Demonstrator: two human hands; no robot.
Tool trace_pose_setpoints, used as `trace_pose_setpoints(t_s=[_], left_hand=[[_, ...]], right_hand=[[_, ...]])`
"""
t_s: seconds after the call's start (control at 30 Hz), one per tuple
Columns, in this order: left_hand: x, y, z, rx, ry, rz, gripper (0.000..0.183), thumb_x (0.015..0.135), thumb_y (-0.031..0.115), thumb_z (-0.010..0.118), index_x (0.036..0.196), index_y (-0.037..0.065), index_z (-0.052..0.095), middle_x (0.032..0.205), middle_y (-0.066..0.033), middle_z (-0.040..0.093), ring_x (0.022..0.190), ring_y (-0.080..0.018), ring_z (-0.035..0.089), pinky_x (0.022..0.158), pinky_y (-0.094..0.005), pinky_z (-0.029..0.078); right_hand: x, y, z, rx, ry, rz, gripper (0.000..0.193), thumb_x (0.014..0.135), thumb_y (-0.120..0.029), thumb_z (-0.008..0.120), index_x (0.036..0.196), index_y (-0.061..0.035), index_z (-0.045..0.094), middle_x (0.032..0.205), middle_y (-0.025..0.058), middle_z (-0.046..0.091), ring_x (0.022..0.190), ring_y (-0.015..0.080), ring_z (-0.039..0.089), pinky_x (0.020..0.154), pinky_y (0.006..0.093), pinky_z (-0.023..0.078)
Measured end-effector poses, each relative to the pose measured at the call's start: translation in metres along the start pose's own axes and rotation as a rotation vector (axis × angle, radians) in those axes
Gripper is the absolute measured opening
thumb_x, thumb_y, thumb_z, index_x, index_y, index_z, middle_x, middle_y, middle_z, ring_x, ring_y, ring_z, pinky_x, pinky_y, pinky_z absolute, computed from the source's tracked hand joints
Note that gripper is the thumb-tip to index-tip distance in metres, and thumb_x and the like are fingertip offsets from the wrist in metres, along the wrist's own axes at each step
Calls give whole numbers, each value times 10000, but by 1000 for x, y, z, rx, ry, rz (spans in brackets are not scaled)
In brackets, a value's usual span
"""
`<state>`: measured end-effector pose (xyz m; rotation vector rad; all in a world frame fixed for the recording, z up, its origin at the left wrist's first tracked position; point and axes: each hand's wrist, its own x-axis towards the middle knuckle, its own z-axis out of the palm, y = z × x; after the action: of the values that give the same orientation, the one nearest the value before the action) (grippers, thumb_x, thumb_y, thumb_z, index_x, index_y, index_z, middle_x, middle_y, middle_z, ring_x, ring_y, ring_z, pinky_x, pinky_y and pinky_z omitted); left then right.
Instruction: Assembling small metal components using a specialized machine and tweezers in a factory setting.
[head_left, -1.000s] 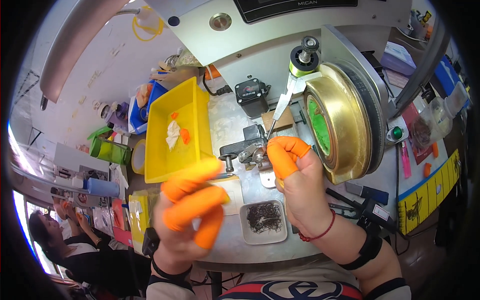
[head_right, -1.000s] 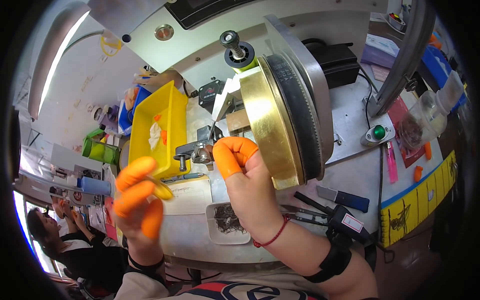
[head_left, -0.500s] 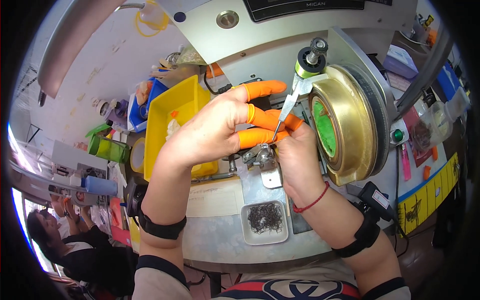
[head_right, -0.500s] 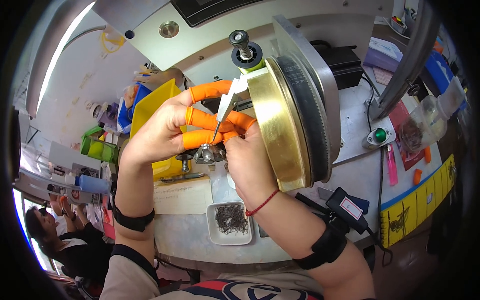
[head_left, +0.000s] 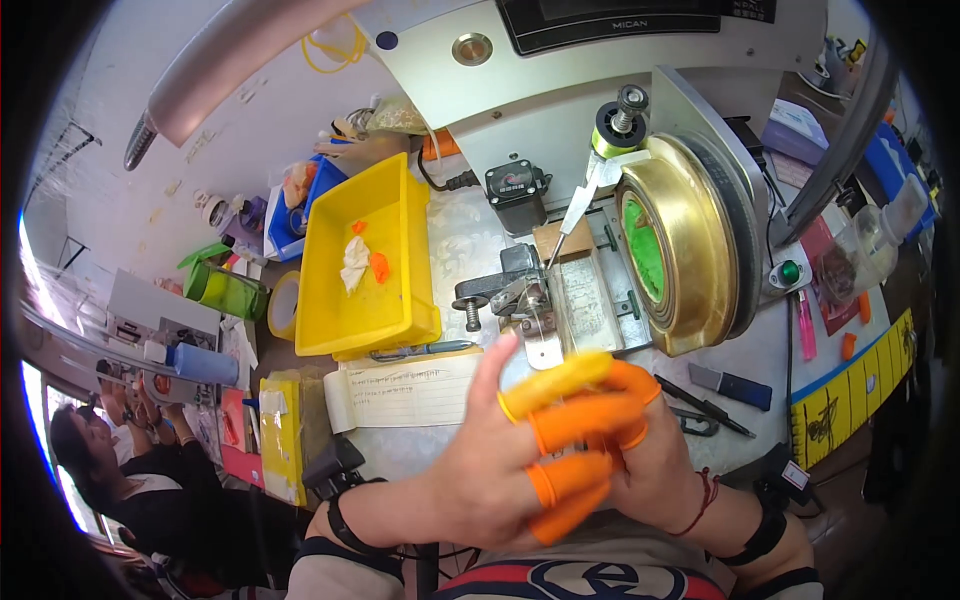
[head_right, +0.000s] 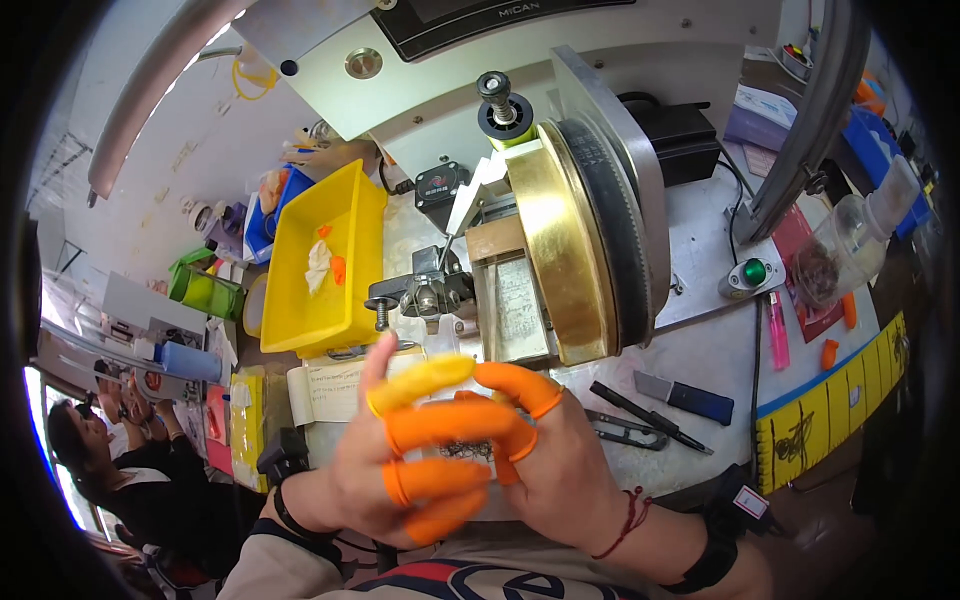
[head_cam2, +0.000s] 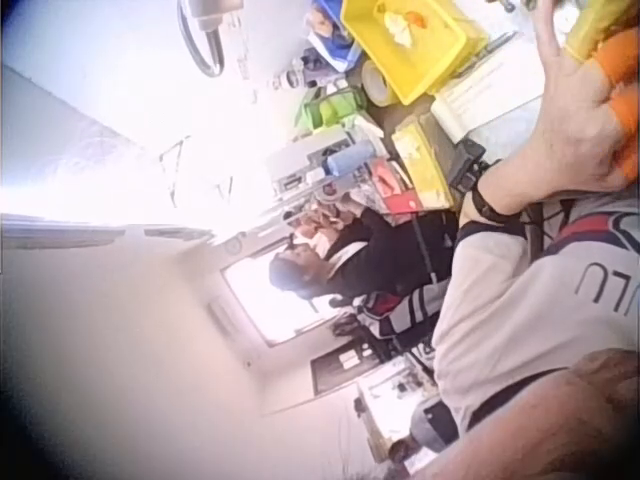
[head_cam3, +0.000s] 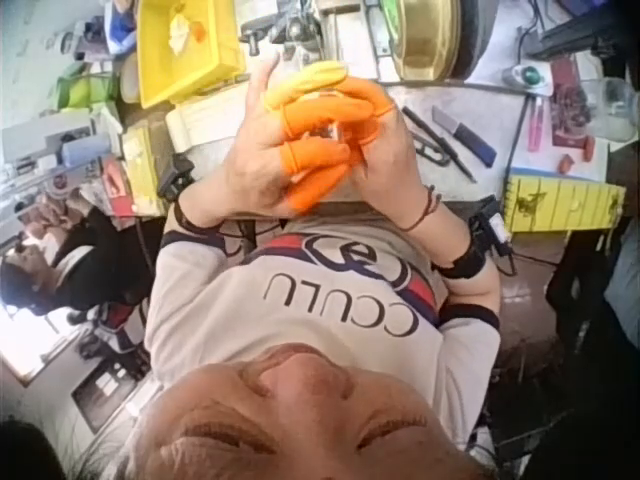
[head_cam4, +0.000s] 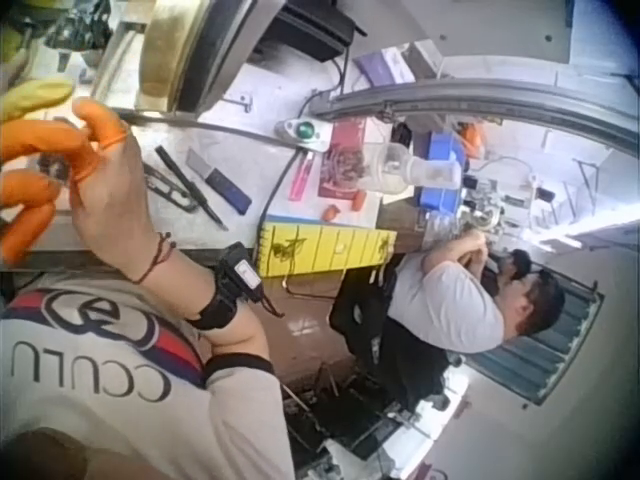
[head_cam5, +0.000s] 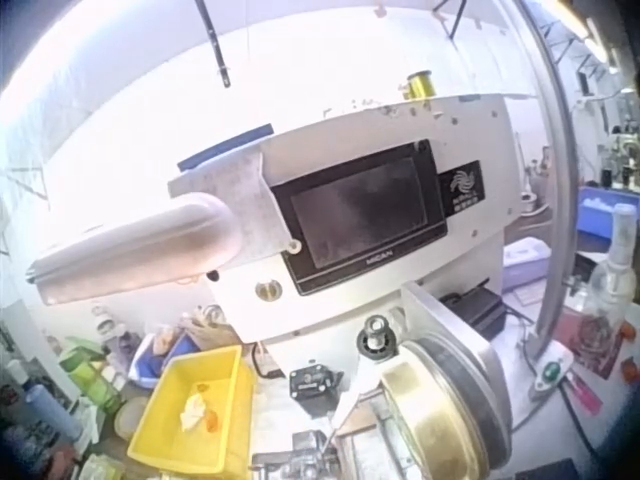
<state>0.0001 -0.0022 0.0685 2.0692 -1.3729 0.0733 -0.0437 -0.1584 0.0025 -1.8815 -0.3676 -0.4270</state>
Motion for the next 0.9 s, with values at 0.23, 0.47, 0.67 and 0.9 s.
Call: trace_pose_setpoints(t_s=[0.23, 0.47, 0.67, 0.9], left_hand=[[-39, -3, 50, -287, 37, 232, 162, 698, 93, 614, 855, 67, 586, 1013, -95, 570, 940, -248, 552, 872, -479, 383], [-48, -18, 51, -310, 258, 169, 177, 666, 83, 659, 828, 42, 603, 903, -91, 598, 766, -208, 573, 760, -371, 481], [-45, -24, 63, -227, 326, 153, 167, 644, 72, 662, 795, 71, 593, 875, -65, 613, 721, -192, 588, 746, -345, 476], [-43, -25, 63, -177, 337, 142, 170, 633, 43, 671, 787, 52, 597, 855, -66, 611, 679, -182, 578, 692, -310, 494]], right_hand=[[20, 12, -4, -626, -345, -227, 339, 706, -119, 498, 1035, -87, 571, 1132, 97, 511, 856, 214, 499, 755, 320, 388], [7, 17, -14, -435, -151, -295, 258, 667, -60, 562, 923, -36, 581, 1060, 104, 551, 876, 250, 541, 727, 332, 444], [7, 2, -33, -353, -161, -134, 226, 704, -37, 606, 926, -26, 566, 984, 119, 579, 793, 270, 568, 681, 342, 464], [7, -7, -38, -333, -51, -64, 198, 726, -23, 556, 925, -29, 559, 899, 114, 596, 725, 271, 569, 659, 335, 463]])
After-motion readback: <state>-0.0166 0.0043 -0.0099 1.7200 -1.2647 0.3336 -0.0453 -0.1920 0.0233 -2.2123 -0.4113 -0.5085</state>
